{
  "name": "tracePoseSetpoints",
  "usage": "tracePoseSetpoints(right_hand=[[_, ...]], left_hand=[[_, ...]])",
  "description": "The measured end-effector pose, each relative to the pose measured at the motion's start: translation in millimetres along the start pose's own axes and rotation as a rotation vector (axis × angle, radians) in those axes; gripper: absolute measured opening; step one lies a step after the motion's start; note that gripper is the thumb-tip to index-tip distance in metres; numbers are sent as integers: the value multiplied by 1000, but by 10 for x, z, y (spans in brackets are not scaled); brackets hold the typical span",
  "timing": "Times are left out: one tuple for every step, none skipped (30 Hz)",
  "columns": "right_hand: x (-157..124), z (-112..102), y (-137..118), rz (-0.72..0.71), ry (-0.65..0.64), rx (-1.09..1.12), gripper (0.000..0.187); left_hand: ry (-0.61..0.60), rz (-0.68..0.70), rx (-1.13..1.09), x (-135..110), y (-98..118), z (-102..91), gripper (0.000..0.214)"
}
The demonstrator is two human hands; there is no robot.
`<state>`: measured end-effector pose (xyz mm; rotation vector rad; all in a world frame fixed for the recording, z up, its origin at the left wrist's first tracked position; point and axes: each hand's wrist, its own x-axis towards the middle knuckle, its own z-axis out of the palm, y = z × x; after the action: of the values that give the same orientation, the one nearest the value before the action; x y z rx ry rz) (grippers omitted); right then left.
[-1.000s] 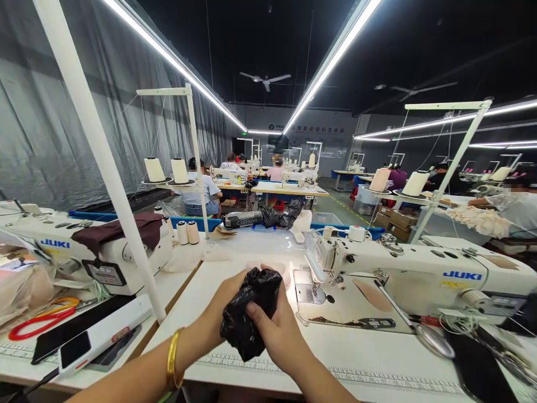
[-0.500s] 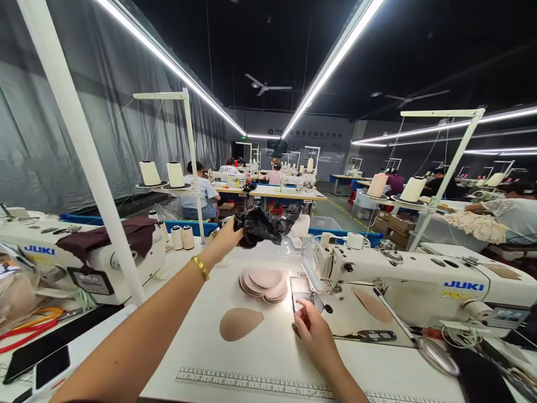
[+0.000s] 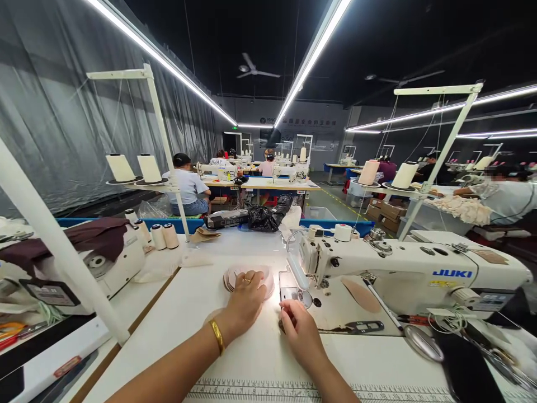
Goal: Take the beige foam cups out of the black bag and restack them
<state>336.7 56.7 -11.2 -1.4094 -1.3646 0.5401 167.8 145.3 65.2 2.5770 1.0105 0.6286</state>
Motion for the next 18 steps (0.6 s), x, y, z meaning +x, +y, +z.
tracePoseSetpoints(right_hand=[[-3,-8,-6,10,14,15,27],[-5,-21,-15,19,27,30,29],[-7,-40,-30,23,50,44,32],[-10,-65,-52,21,80,62,35],[-18,-93,-82,23,112,95,39],[-32,-121,-121,39,132,149,44],[-54,-146,-168,74,127,226,50],[-85,-166,-221,120,96,323,55],[-124,-177,-279,164,43,429,60],[-172,-178,-339,192,-20,534,64],[-226,-171,-396,196,-85,625,65],[-285,-155,-448,182,-143,691,64],[-347,-134,-491,163,-181,726,62],[-411,-110,-523,151,-199,733,60],[-474,-85,-544,148,-197,716,56],[-534,-62,-554,147,-179,679,51],[-591,-43,-554,142,-147,629,44],[-644,-28,-546,129,-109,579,39]], left_hand=[[4,-5,-25,27,21,-11,17],[5,-8,-61,37,43,-49,16],[-4,-11,-112,25,67,-107,13],[-20,-15,-171,-12,92,-179,9],[-41,-16,-223,-70,115,-256,9],[-65,-34,-306,-148,137,-331,15],[-85,-80,-438,-237,156,-396,23],[-95,-154,-618,-333,175,-445,29],[-92,-245,-828,-427,194,-474,33],[-78,-341,-1046,-515,215,-481,35],[-53,-429,-1244,-593,238,-467,37],[-14,-500,-1396,-658,265,-434,37],[35,-549,-1493,-711,294,-386,36],[87,-593,-1577,-754,326,-328,34],[143,-644,-1663,-789,360,-263,31],[195,-703,-1753,-820,396,-196,29],[240,-762,-1842,-851,432,-130,29],[269,-815,-1924,-882,469,-65,30]])
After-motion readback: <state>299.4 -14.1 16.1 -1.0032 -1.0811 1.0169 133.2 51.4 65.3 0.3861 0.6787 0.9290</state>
